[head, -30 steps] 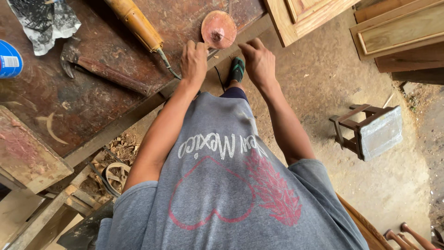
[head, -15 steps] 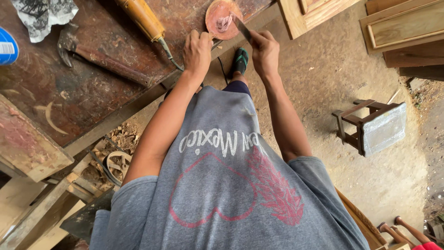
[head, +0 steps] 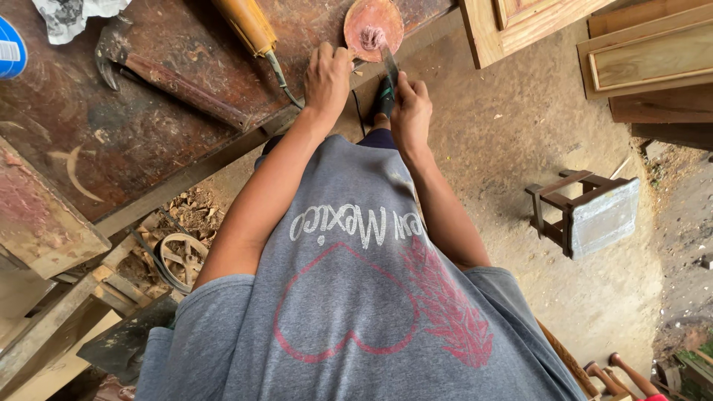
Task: The person uses a putty knife to spread a pinkish paste from a wooden spoon onto the edges and corners of a wooden cabinet door. They repeatedly dip the knife into the spoon to gather more paste and apply it to the door's frame and corners.
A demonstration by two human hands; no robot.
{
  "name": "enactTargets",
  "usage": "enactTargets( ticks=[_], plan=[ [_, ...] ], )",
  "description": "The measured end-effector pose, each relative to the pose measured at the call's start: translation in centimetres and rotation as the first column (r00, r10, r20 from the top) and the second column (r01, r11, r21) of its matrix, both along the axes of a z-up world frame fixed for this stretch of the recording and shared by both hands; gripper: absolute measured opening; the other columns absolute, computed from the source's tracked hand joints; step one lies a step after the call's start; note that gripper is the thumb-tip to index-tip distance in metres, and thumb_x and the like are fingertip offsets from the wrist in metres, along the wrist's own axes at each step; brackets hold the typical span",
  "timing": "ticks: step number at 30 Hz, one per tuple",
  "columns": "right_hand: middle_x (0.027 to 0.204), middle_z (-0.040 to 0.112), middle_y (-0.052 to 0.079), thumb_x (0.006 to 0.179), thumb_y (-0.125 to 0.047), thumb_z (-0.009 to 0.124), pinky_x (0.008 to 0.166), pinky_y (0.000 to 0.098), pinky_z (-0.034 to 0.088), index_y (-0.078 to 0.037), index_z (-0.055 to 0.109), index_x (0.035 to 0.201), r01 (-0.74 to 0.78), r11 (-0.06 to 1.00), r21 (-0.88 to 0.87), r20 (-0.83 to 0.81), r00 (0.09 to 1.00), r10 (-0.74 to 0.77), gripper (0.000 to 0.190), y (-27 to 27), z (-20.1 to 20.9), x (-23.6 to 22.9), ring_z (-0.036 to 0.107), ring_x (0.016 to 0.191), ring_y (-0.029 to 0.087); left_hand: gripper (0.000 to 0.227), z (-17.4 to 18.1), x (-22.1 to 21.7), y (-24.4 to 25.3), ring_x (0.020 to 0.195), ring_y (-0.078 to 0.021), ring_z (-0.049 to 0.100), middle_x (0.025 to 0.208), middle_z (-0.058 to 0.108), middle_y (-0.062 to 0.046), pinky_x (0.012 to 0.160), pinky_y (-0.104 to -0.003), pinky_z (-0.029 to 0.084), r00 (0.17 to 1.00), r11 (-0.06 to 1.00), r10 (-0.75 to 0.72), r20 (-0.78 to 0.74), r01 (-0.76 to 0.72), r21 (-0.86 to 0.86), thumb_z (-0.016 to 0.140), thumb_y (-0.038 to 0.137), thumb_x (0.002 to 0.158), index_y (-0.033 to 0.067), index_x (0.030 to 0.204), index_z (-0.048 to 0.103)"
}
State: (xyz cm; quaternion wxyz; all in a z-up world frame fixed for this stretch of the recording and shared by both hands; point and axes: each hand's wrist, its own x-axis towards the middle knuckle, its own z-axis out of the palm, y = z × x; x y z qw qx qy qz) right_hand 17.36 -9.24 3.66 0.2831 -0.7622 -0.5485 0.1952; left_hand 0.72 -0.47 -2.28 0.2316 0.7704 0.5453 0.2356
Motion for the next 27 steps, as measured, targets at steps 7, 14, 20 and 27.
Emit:
enactTargets(
  ticks=[7, 14, 20, 27],
  plan=[
    [0.097, 0.068, 0.017, 0.096, 0.001, 0.064, 0.074, 0.0401, 0.057, -0.004, 0.071, 0.125, -0.026, 1.000, 0.017, -0.065, 0.998, 0.027, 0.031, 0.4, -0.1, -1.8, 0.071, 0.081, 0.031, 0.018, 0.1, -0.2, 0.0, 0.093, -0.0325, 0.063, 0.097, 0.061, -0.016, 0.072, -0.044, 0.055, 1.000, 0.999, -0.016, -0.002, 0.016, 0.031, 0.078, 0.013, 0.090, 0.0023, 0.096, 0.066],
    [0.095, 0.070, 0.014, 0.094, -0.002, 0.069, 0.073, 0.0397, 0.057, -0.007, 0.077, 0.118, -0.110, 0.992, -0.057, -0.134, 0.986, 0.101, 0.025, 1.2, 3.1, 1.1, 0.072, 0.081, 0.027, 0.017, 0.5, -0.1, 0.1, 0.093, -0.0318, 0.064, 0.096, 0.061, -0.015, 0.073, -0.044, 0.056, 1.000, 1.000, -0.003, 0.004, 0.003, -0.018, 0.078, 0.013, 0.090, 0.0024, 0.096, 0.067],
    [0.107, 0.068, 0.014, 0.099, -0.008, 0.066, 0.067, 0.0372, 0.058, -0.013, 0.081, 0.113, -0.146, 0.989, -0.024, 0.173, 0.974, 0.148, 0.020, 4.0, 3.9, 3.1, 0.069, 0.080, 0.024, 0.014, 1.1, -0.2, -0.2, 0.093, -0.0343, 0.063, 0.096, 0.061, -0.017, 0.074, -0.045, 0.054, 1.000, 1.000, 0.002, 0.003, -0.002, -0.021, 0.076, 0.011, 0.092, 0.0012, 0.096, 0.067],
    [0.102, 0.068, 0.009, 0.107, -0.017, 0.063, 0.066, 0.0435, 0.055, -0.011, 0.082, 0.098, -0.234, 0.959, -0.158, 0.365, 0.889, 0.277, 0.022, 5.0, 5.5, 4.0, 0.067, 0.082, 0.027, 0.013, 2.1, -0.6, 0.0, 0.097, -0.0391, 0.062, 0.099, 0.061, -0.017, 0.080, -0.049, 0.052, 0.998, 1.000, 0.001, 0.057, 0.000, -0.026, 0.076, 0.011, 0.089, 0.0048, 0.096, 0.067]
  ],
)
